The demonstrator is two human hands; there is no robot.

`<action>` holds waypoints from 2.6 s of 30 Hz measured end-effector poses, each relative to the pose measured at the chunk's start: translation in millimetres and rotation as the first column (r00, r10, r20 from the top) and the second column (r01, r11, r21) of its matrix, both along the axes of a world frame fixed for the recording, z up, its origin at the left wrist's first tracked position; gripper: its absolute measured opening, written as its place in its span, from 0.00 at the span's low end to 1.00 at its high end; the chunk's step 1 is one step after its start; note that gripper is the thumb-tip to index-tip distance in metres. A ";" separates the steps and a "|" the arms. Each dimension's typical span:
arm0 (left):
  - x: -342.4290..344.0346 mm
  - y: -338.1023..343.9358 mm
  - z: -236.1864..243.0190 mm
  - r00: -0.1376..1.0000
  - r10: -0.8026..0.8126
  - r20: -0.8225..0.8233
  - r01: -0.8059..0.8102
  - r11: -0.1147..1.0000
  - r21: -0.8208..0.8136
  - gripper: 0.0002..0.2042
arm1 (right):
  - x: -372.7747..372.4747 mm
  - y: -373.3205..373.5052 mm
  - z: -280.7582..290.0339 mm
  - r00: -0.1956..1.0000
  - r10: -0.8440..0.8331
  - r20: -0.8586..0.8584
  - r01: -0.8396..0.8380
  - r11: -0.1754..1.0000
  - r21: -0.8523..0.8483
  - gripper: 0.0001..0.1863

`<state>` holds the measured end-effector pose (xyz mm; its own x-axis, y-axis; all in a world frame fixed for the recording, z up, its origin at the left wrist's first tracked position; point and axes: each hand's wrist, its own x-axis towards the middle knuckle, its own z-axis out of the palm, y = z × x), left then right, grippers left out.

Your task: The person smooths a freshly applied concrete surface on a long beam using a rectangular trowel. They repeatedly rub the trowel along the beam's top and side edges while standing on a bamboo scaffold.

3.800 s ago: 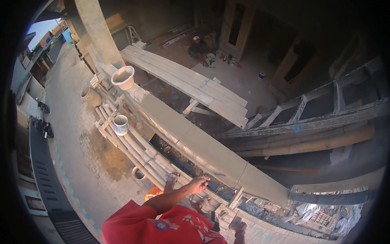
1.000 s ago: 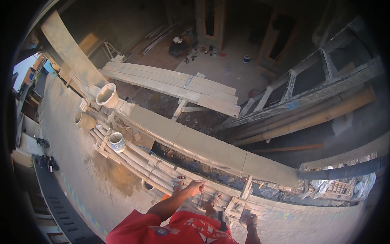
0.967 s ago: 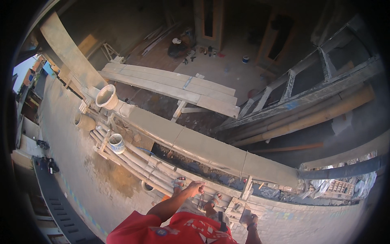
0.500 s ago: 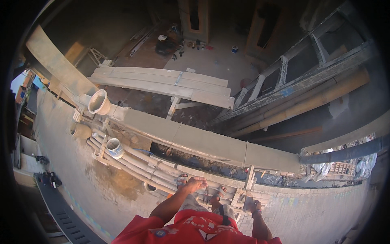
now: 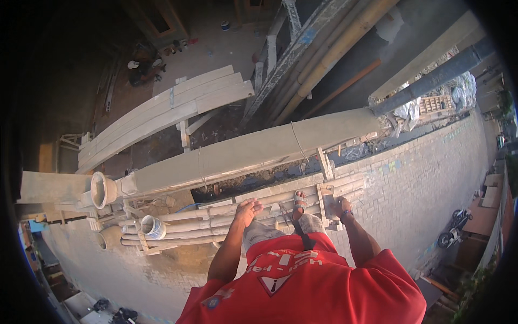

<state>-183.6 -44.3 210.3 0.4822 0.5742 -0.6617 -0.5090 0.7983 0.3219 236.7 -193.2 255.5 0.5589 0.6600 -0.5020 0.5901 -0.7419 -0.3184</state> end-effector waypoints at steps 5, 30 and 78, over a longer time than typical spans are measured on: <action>5.9 9.1 8.1 0.990 -0.089 -0.106 0.089 0.996 0.000 0.21 | -6.6 -34.2 -0.2 0.994 -0.106 -0.009 0.106 0.994 -0.017 0.22; 201.2 69.0 45.8 0.966 -0.216 -0.143 0.207 0.975 -0.074 0.20 | 48.4 -119.5 -21.5 0.914 -0.357 -0.191 0.350 0.934 -0.071 0.18; 26.5 -167.5 -114.2 0.250 -0.402 -0.881 0.640 0.751 -0.161 0.25 | 73.9 298.0 -72.4 0.950 0.175 0.257 -0.241 0.937 0.253 0.36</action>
